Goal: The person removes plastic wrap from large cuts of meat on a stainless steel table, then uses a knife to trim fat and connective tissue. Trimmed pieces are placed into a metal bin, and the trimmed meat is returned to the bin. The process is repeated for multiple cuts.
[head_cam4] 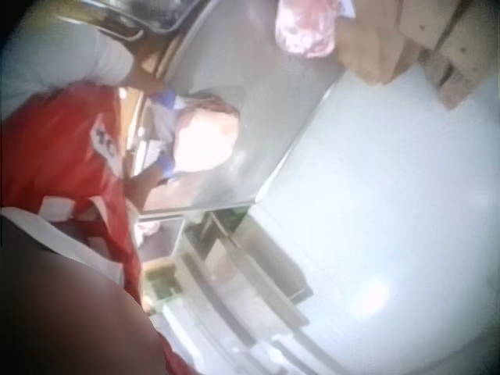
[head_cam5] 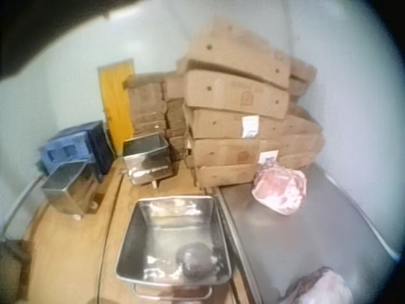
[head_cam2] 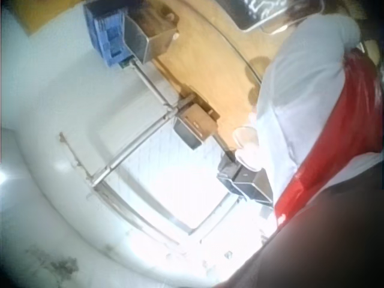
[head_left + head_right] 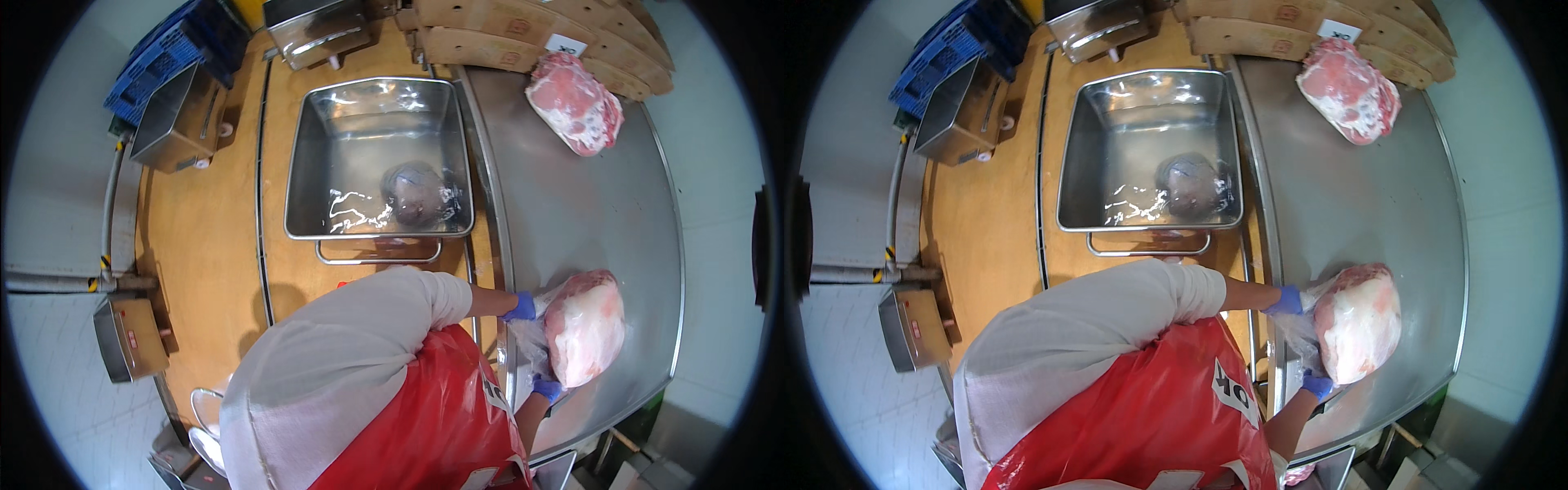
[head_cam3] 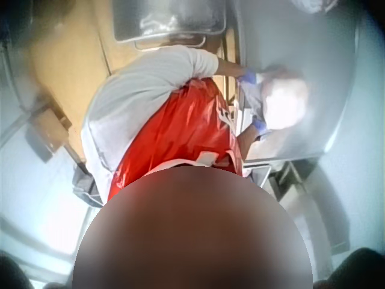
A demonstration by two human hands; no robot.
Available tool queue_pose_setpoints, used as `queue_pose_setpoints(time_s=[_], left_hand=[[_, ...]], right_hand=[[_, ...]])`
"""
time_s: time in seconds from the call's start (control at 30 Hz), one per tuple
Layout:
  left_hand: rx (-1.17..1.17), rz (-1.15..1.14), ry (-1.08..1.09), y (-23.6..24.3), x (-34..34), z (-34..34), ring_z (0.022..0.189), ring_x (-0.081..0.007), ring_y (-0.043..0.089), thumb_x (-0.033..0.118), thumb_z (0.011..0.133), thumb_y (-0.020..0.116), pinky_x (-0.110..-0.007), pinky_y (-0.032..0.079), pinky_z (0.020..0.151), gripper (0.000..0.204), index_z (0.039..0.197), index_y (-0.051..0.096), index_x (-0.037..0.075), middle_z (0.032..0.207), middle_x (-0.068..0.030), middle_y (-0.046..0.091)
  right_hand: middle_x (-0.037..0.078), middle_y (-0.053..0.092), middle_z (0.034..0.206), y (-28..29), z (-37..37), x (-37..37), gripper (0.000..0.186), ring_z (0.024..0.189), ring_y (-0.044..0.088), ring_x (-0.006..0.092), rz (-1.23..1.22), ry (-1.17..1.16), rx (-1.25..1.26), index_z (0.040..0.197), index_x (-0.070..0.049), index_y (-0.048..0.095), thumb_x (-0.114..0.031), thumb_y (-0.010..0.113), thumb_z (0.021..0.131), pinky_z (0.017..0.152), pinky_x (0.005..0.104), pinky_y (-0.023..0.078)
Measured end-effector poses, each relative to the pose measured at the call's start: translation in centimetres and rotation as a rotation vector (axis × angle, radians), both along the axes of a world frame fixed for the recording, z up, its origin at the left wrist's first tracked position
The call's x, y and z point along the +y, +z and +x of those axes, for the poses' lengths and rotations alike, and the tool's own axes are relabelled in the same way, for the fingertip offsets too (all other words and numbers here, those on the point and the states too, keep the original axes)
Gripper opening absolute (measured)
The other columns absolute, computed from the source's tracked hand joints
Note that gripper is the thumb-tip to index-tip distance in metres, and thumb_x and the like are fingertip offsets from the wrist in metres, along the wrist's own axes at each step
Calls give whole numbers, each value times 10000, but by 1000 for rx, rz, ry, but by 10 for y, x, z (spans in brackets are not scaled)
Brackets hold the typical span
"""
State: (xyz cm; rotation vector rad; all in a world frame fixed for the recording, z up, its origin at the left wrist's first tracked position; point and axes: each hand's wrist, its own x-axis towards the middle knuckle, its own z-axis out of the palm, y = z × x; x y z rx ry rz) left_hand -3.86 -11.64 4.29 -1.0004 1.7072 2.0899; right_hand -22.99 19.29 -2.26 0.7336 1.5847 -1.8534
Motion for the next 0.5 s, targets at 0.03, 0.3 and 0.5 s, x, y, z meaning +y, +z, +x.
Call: queue_pose_setpoints(time_s=[0.03, 0.3, 0.5], left_hand=[[88, -80, -56, -31, -1, 1, 738, -235, 667, 192, 765, 727, -419, 535, 596, 300, 1051, 738, 101, 920, -80, 703], [389, 246, -113, -76, 6, 56, 612, -156, 576, 228, 801, 683, -319, 436, 504, 131, 912, 706, 161, 767, 6, 630], [47, 369, 42, -29, -3, 83, 680, -174, 583, 269, 818, 691, -373, 453, 567, 164, 952, 702, 174, 798, -2, 641]], right_hand=[[49, 579, 1422, 6, 2, -21, 574, 1312, 504, 303, 44, 9, -14, 1402, -180, 555, -481, 354, 956, 1004, 583, 387], [141, 559, 1433, -64, 9, 36, 571, 1322, 505, 334, 135, 462, 213, 1384, -48, 557, -385, 401, 950, 1120, 520, 356], [143, 581, 1400, -70, 19, 36, 539, 1272, 545, 327, 177, 781, 403, 1370, -38, 566, -351, 429, 953, 1082, 474, 412]])
